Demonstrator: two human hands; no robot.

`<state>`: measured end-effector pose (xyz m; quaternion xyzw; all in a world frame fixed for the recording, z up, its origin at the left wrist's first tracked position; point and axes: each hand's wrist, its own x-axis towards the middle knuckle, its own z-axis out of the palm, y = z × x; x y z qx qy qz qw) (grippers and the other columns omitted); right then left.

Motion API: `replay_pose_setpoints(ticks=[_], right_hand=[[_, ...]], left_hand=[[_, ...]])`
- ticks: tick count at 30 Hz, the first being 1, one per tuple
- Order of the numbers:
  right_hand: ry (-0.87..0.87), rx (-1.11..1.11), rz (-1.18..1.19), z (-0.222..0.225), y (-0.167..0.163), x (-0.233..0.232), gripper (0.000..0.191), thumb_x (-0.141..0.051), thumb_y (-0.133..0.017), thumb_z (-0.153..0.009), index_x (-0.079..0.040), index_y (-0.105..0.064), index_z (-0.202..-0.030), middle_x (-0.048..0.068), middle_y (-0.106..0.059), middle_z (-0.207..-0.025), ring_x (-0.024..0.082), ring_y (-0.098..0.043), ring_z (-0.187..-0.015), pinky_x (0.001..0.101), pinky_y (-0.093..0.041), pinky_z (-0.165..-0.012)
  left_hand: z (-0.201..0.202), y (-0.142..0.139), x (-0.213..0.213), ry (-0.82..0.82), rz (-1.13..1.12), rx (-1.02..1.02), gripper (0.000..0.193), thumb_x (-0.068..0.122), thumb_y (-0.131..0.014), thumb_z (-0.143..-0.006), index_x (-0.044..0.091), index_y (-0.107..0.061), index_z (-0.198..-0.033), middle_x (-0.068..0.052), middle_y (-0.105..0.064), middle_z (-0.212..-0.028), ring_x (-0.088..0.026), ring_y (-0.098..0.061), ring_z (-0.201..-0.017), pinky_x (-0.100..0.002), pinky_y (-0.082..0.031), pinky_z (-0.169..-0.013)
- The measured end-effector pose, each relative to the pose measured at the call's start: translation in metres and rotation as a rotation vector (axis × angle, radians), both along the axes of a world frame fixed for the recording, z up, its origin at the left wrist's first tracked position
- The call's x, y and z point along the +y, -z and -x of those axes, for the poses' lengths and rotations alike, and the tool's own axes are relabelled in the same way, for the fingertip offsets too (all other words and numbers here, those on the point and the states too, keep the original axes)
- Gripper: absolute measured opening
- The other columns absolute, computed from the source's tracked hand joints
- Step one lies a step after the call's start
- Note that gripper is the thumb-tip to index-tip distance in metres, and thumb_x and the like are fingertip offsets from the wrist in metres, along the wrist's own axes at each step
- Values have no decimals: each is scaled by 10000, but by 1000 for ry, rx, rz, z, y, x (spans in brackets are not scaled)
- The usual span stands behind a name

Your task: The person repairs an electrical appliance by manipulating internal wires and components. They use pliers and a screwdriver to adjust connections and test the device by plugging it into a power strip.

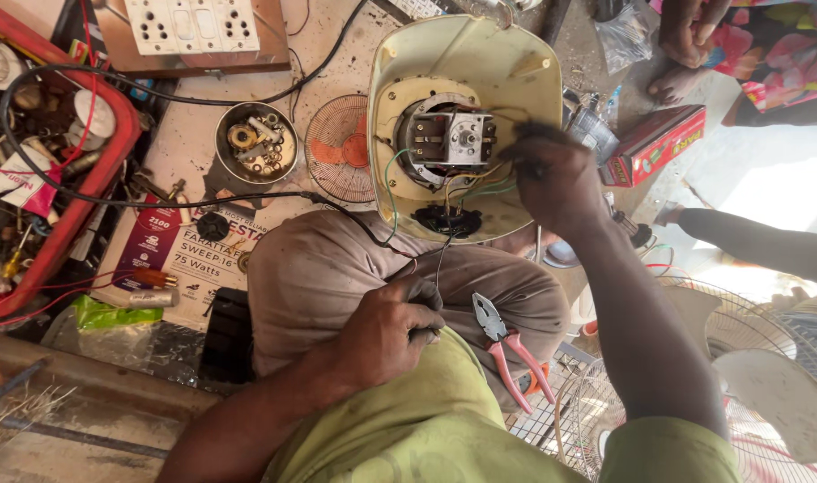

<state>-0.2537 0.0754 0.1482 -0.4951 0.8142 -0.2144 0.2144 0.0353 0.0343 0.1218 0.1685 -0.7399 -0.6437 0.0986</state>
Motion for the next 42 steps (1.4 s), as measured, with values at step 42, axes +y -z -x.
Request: replay_pose_setpoints(ticks=[42], right_hand=[[107,-65,-45,-58,33,3,190,-250,-805,-860,-143,-797,-1017,96,-727,-1114,311,-631,-1134,449,-466,-1009]], left_hand=[[5,2,5,-22,-4,-4,210,29,-862,-669,76,-805,-866,-92,-730,-961,-256,-733,-883,-348,-586,-756]])
